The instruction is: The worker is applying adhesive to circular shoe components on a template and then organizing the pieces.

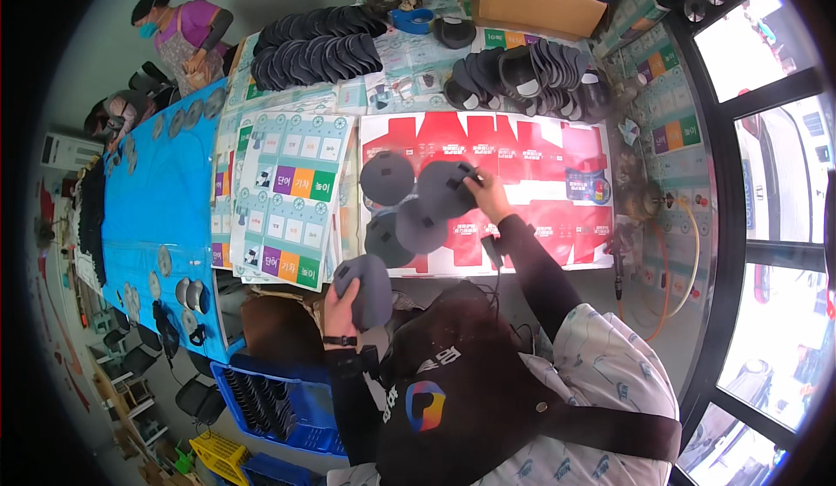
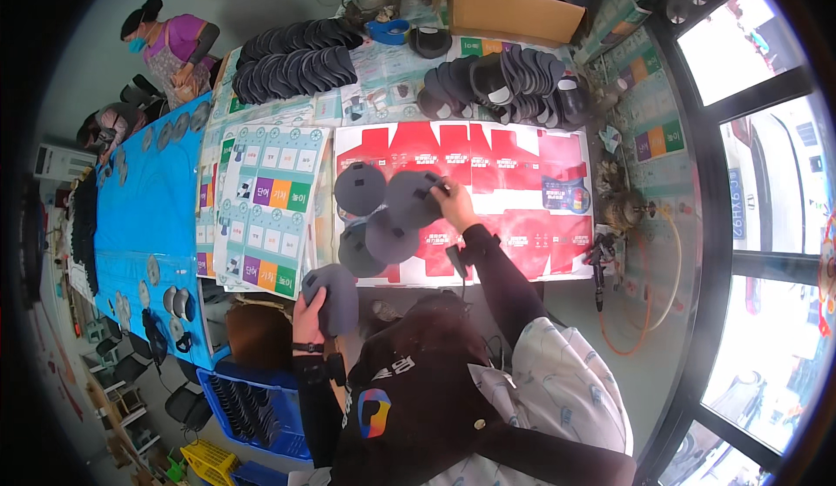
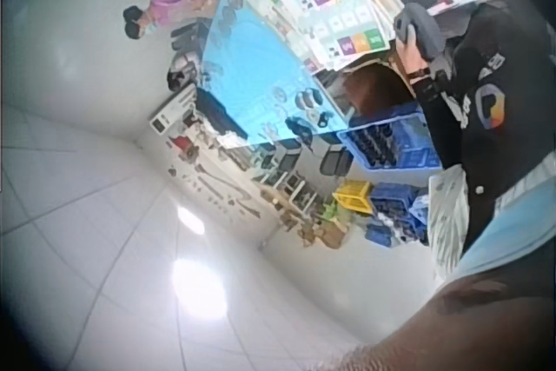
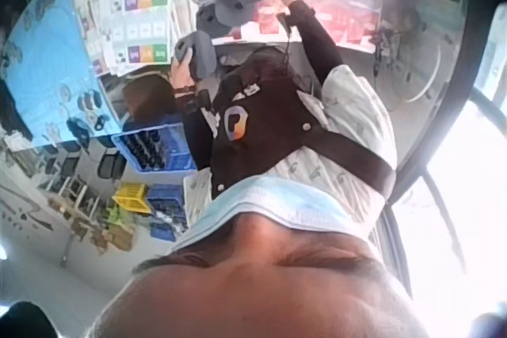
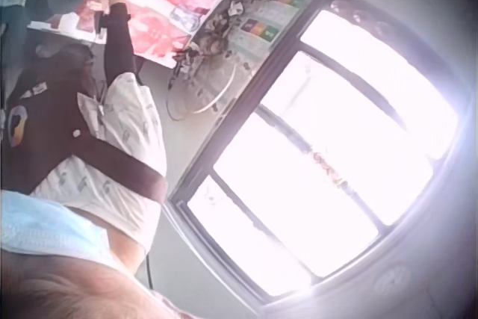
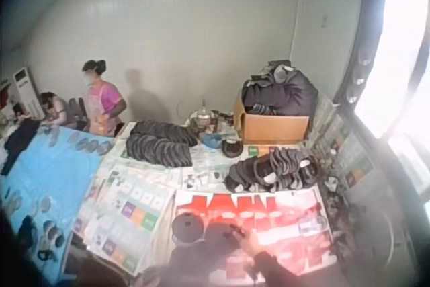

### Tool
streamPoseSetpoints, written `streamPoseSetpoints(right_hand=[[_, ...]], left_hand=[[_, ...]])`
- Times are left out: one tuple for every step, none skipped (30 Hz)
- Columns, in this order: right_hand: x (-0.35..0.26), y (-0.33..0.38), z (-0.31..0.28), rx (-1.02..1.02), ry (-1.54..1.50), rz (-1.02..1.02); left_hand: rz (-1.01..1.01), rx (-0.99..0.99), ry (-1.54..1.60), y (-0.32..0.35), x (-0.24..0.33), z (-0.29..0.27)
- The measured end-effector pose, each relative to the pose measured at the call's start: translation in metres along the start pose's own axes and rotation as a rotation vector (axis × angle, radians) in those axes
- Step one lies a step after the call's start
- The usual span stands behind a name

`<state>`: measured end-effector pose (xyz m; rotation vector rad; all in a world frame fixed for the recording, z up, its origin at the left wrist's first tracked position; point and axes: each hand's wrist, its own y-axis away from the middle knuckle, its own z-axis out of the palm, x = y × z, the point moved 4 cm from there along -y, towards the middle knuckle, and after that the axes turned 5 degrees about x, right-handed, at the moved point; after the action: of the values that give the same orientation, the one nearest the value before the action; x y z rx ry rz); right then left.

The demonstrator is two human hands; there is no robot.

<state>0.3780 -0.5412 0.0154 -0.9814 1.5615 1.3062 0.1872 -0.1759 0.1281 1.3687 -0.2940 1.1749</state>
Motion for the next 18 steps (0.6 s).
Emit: streamPoseSetpoints(right_hand=[[0.009, -0.015, -0.008, 0.011, 0.010, -0.012], [0.016, -0.028, -0.011, 0.015, 0.020, -0.024], [0.017, -0.037, -0.009, -0.013, -0.064, 0.035], [0.014, -0.044, -0.011, -0.020, 0.088, -0.003], [0.024, -0.055, -0.012, 0.013, 0.030, 0.010], [0.034, -0.065, -0.013, 0.047, -0.027, 0.023], [0.035, -0.071, -0.010, 0.017, -0.031, 0.058], [0.035, -0.074, -0.010, 0.009, -0.033, 0.063], [0.036, -0.076, -0.009, -0.002, 0.017, 0.073], [0.037, -0.079, -0.005, -0.022, 0.071, 0.081], [0.040, -0.081, -0.003, -0.028, 0.070, 0.082], [0.041, -0.083, -0.001, -0.027, 0.072, 0.054], [0.042, -0.085, 0.000, -0.024, 0.074, 0.026], [0.043, -0.085, 0.002, -0.032, 0.073, 0.028], [0.043, -0.086, 0.005, -0.042, 0.114, 0.011], [0.042, -0.087, 0.007, -0.052, 0.154, -0.007], [0.045, -0.090, 0.008, -0.054, 0.153, -0.005], [0.047, -0.092, 0.009, -0.046, 0.192, -0.019]], left_hand=[[0.014, 0.018, 0.026, 0.003, -0.004, -0.010], [0.017, 0.029, 0.028, 0.006, -0.009, -0.021], [0.014, 0.066, 0.058, 0.011, -0.013, -0.031], [0.011, 0.103, 0.087, 0.015, -0.017, -0.040], [-0.024, 0.106, 0.107, 0.020, -0.018, -0.043], [-0.023, 0.112, 0.107, 0.025, -0.019, -0.044], [-0.015, 0.138, 0.123, 0.028, -0.020, -0.046], [-0.007, 0.163, 0.138, 0.031, -0.021, -0.048], [-0.006, 0.171, 0.137, 0.034, -0.023, -0.048], [0.006, 0.204, 0.139, 0.038, -0.025, -0.049], [0.017, 0.229, 0.136, 0.041, -0.025, -0.049], [0.020, 0.233, 0.137, 0.042, -0.026, -0.048], [0.024, 0.226, 0.144, 0.043, -0.026, -0.046], [0.029, 0.222, 0.151, 0.046, -0.028, -0.046], [0.031, 0.230, 0.152, 0.048, -0.029, -0.046], [0.036, 0.233, 0.152, 0.050, -0.030, -0.047], [0.039, 0.232, 0.151, 0.051, -0.031, -0.047], [0.039, 0.235, 0.150, 0.052, -0.033, -0.047]])
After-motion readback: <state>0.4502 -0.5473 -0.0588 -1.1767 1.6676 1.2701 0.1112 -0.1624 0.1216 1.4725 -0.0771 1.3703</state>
